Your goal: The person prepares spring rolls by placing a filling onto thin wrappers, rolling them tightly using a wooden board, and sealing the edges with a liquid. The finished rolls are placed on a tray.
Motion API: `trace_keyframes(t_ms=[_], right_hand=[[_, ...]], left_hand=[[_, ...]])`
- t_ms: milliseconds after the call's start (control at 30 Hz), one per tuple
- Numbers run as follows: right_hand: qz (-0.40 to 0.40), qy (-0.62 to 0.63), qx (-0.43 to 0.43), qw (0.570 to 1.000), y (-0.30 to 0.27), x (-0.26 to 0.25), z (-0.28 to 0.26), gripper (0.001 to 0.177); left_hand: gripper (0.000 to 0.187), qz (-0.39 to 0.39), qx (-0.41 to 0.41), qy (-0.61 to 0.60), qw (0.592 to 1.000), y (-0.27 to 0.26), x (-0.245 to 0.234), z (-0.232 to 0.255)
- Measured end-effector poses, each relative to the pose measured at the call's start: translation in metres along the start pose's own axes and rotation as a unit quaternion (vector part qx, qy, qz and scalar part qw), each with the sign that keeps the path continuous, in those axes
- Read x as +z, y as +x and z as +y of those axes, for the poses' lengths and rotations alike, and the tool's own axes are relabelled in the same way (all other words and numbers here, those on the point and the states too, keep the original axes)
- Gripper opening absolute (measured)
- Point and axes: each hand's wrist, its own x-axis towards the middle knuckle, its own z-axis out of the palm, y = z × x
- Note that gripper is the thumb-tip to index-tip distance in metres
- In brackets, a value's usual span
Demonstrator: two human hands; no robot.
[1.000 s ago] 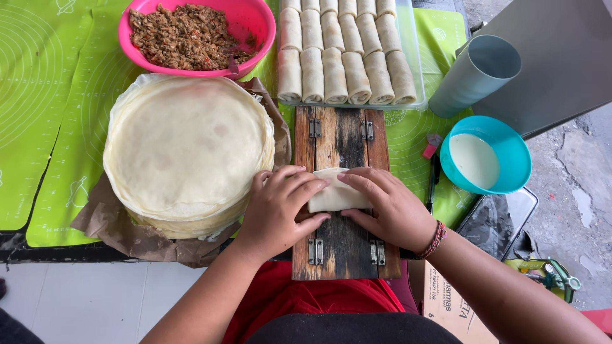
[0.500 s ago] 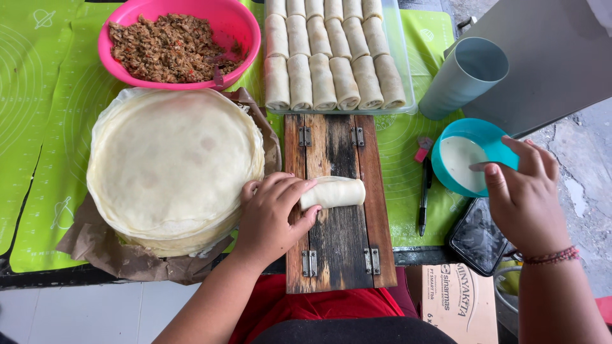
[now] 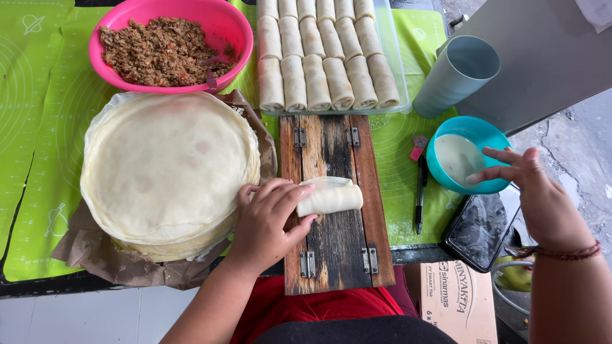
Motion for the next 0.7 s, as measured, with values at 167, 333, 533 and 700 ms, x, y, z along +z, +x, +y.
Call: trace_keyframes(t_ms=[167, 333, 533, 700], right_hand=[[-0.005, 0.075, -0.219, 0.973, -0.003, 0.007, -0.003, 0.097], [-0.098, 0.056, -0.427, 0.897, -0.009, 0.083, -0.07, 0.073], [-0.111, -0.184, -0.573, 0.791, 0.019, 0.141, -0.086, 0.052], [-0.032, -0.238, -0.598, 0.765, 0.02, 0.142, -0.091, 0.054]], left_hand=[[0.03, 0.013, 0.036, -0.005, 0.999, -0.003, -0.007, -0.001], [0.03, 0.006, 0.054, -0.016, 0.998, -0.007, -0.012, -0.004], [0.032, 0.007, 0.06, -0.013, 0.998, -0.006, -0.015, -0.005], [0.033, 0.011, 0.062, -0.008, 0.998, -0.004, -0.014, -0.005]])
